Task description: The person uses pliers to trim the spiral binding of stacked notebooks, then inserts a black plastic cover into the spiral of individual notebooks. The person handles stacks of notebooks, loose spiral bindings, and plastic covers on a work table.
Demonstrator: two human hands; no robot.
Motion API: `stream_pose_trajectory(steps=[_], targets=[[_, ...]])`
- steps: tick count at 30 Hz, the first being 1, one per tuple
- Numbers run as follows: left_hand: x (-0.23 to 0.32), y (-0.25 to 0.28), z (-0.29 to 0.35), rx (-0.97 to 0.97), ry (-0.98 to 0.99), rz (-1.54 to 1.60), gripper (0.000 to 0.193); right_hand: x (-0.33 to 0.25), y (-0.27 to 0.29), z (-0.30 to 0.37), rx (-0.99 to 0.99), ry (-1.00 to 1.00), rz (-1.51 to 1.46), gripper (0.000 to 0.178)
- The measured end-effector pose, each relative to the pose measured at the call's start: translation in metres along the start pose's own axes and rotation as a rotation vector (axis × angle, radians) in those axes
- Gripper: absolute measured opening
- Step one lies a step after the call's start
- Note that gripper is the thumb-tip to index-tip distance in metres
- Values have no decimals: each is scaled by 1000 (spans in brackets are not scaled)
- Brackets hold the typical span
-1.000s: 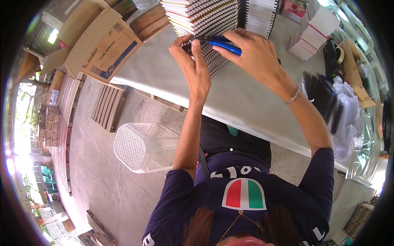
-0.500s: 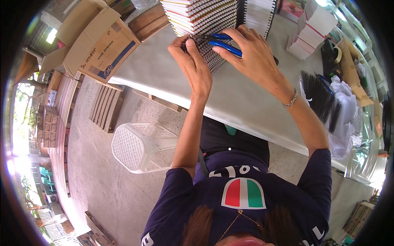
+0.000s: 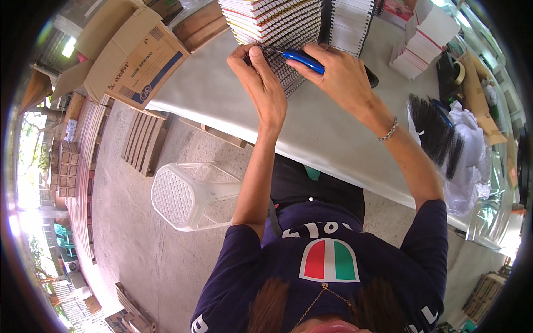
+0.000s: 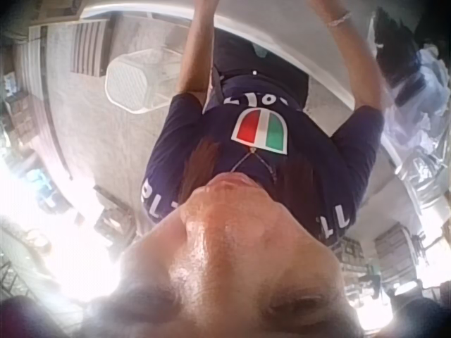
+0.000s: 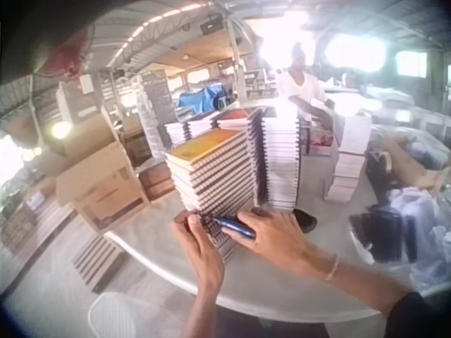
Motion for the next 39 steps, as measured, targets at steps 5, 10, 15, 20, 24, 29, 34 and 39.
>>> stream_pose_trajectory(steps=[5,10,15,20,24,29,34,39], targets=[[1,1,1,-42,114,97,34,-4,3,2,-29,-21,14,39],[4,5,0,35,171,241,39,-4,8,6,24,-42,30,43],[-7,9,5,-79,162,233,45,-2,8,9,12,-20,71,47],[-14,9,8,-125,111,145,37,-1,2,9,45,32,108,44],[-17,8,8,-105,97,100,33,0,0,6,3,37,72,40],[-18,9,10,-95,131,97,35,2,-3,14,-128,-125,3,40],[-13,9,8,1,133,236,38,6,-3,26,84,-6,77,44],[-9,11,14,-110,181,194,35,6,-7,23,46,16,90,49]])
Point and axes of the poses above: each hand's wrist, its own z-axis away from the middle knuckle, its own y-axis out of the back of the hand, x = y × z, the point moved 4 cm from there along -z, towards the middle knuckle, and after that the axes turned 8 degrees about y, right-handed, at the moved point
